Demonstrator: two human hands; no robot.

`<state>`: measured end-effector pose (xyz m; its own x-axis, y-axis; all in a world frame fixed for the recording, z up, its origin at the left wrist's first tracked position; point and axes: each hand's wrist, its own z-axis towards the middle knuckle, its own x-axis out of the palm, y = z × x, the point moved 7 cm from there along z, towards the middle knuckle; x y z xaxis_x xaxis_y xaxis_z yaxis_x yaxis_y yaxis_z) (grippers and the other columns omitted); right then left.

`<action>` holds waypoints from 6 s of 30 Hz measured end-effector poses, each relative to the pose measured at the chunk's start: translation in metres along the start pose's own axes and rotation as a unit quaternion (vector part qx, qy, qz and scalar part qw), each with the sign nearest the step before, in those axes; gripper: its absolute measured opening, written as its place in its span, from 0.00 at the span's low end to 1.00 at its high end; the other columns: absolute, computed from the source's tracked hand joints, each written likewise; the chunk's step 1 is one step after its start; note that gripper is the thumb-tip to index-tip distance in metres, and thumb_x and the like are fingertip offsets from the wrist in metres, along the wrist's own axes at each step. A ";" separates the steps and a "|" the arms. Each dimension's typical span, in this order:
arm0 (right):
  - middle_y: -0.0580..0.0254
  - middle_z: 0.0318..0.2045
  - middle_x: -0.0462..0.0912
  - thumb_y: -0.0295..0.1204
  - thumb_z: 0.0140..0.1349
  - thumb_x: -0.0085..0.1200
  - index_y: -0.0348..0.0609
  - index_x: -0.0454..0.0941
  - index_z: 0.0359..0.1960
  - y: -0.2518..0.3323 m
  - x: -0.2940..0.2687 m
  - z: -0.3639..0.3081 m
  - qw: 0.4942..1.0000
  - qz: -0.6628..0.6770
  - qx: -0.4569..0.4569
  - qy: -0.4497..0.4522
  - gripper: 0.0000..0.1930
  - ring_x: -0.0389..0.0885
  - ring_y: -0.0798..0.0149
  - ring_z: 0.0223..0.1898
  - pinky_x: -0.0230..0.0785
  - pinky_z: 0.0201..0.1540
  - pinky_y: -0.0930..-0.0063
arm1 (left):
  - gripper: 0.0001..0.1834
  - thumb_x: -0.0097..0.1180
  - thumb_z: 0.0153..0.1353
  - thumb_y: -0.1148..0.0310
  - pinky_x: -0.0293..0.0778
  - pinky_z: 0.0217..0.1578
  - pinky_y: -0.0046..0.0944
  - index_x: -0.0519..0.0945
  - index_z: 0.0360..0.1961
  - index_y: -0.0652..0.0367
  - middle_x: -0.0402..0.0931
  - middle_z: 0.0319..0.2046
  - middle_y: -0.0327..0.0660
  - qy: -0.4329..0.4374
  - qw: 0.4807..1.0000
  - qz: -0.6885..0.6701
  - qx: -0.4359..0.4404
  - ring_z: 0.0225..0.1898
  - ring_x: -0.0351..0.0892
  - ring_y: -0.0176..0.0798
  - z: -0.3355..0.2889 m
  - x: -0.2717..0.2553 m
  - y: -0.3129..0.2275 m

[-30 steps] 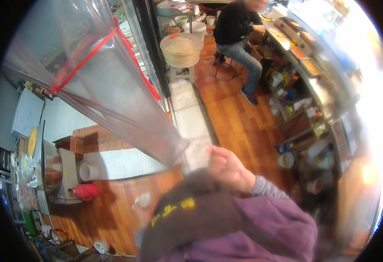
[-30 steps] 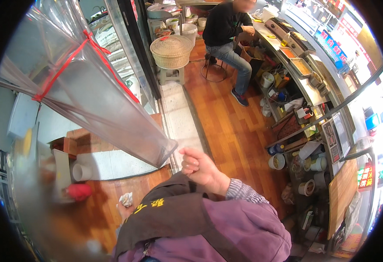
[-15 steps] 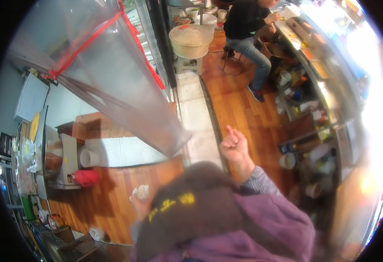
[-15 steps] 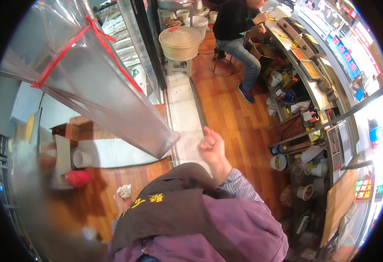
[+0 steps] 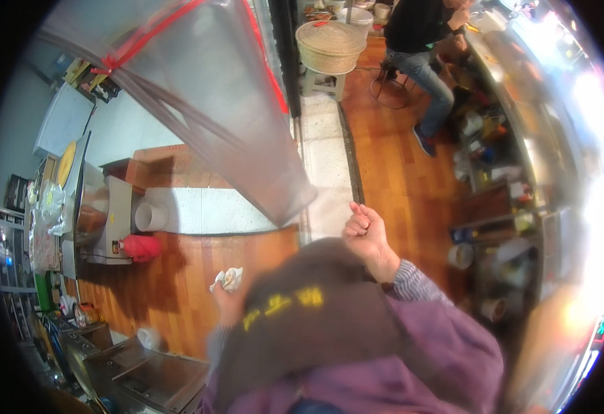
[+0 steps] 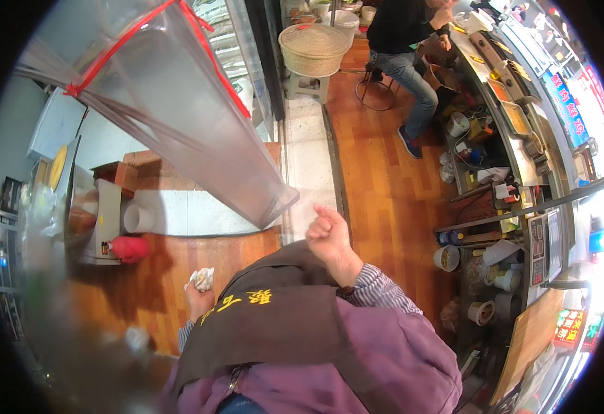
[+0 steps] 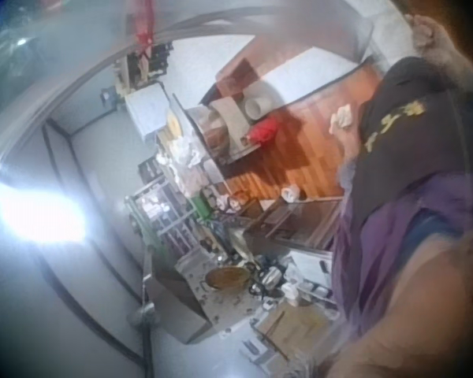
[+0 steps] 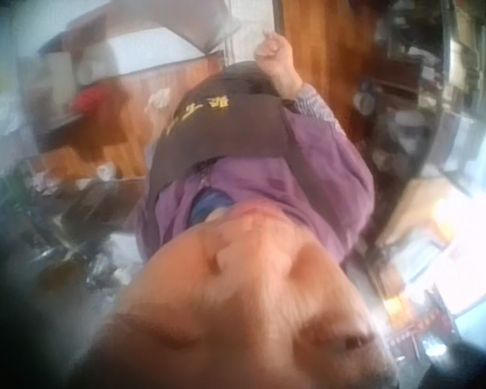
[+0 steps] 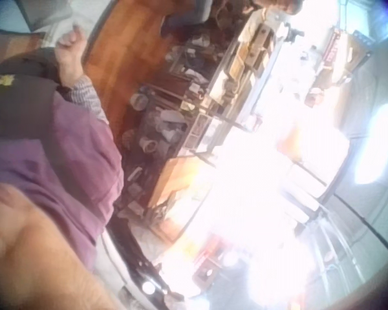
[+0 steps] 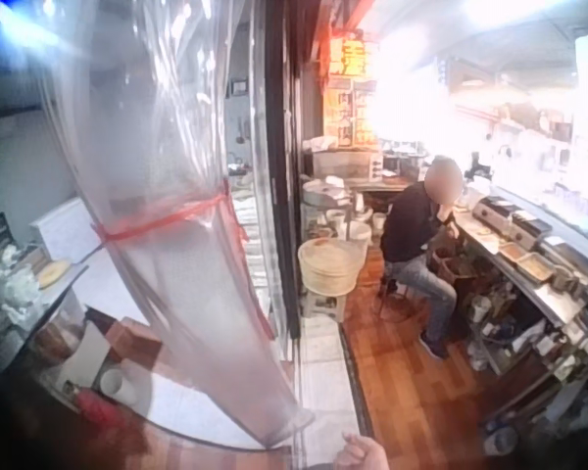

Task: The person walks to a wooden cutting board, scrapes it with a cleaver, wipes it with a cloth, and then washes the cleaver at the sink. The person also moves the cutting board to a different location.

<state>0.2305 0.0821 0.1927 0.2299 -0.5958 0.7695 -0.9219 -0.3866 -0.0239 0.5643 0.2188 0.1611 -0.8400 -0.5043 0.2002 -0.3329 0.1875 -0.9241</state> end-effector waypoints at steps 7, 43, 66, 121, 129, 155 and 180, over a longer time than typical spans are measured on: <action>0.77 0.09 0.52 0.30 0.57 0.49 0.44 0.72 0.32 -0.001 0.000 0.003 1.000 -0.018 0.010 0.023 0.04 0.50 0.76 0.12 0.46 0.19 0.81 | 0.14 0.38 0.64 0.67 0.74 0.46 0.41 0.73 0.42 0.62 0.76 0.40 0.45 -0.113 0.934 -0.282 -0.189 0.42 0.77 0.43 -0.012 0.022 -0.001; 0.78 0.08 0.54 0.31 0.61 0.42 0.45 0.71 0.29 -0.016 0.004 -0.002 0.997 -0.076 0.016 -0.009 0.06 0.51 0.76 0.12 0.48 0.19 0.82 | 0.14 0.38 0.65 0.67 0.74 0.46 0.40 0.73 0.43 0.62 0.76 0.41 0.45 -0.263 0.874 -0.327 -0.246 0.43 0.77 0.43 -0.019 0.008 0.004; 0.77 0.09 0.52 0.29 0.57 0.47 0.45 0.69 0.28 -0.019 0.000 -0.001 0.998 -0.061 0.014 -0.001 0.03 0.50 0.76 0.12 0.45 0.18 0.82 | 0.14 0.37 0.64 0.69 0.74 0.46 0.44 0.73 0.42 0.63 0.76 0.41 0.47 -0.137 0.925 -0.292 -0.200 0.43 0.76 0.45 -0.013 0.001 0.007; 0.79 0.08 0.52 0.27 0.59 0.47 0.46 0.70 0.27 -0.565 0.077 0.216 0.796 -0.428 0.426 -0.040 0.03 0.49 0.78 0.09 0.44 0.13 0.83 | 0.15 0.33 0.68 0.70 0.73 0.46 0.60 0.67 0.50 0.64 0.70 0.45 0.53 -0.471 0.656 -0.549 0.216 0.46 0.73 0.55 -0.098 -0.393 0.025; 0.77 0.08 0.52 0.30 0.60 0.46 0.44 0.72 0.30 -0.797 0.037 0.195 0.716 -0.466 0.518 -0.037 0.05 0.48 0.77 0.09 0.44 0.14 0.82 | 0.17 0.31 0.68 0.69 0.70 0.49 0.60 0.70 0.49 0.63 0.71 0.46 0.51 -0.625 0.536 -0.552 0.131 0.48 0.72 0.53 -0.127 -0.515 -0.004; 0.76 0.10 0.54 0.31 0.62 0.47 0.44 0.73 0.35 -1.403 0.126 0.223 0.565 -0.630 0.519 0.119 0.06 0.49 0.77 0.12 0.47 0.20 0.81 | 0.12 0.45 0.63 0.71 0.71 0.48 0.46 0.71 0.44 0.66 0.75 0.40 0.46 -0.618 0.597 -0.485 0.162 0.42 0.76 0.44 -0.005 -1.078 -0.188; 0.53 0.40 0.70 0.29 0.51 0.58 0.42 0.69 0.46 -1.971 0.189 0.280 0.114 -0.756 0.181 0.619 0.19 0.73 0.57 0.40 0.68 0.43 0.67 | 0.14 0.42 0.64 0.69 0.70 0.44 0.41 0.67 0.50 0.58 0.71 0.45 0.43 -0.344 0.796 -0.464 0.181 0.46 0.72 0.40 0.327 -1.550 -0.456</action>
<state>2.1782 0.5345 0.2069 -0.3860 0.8128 -0.4363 0.0030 0.4740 0.8805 2.1584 0.6396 0.1660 0.1721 -0.6498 0.7404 -0.4235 -0.7274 -0.5399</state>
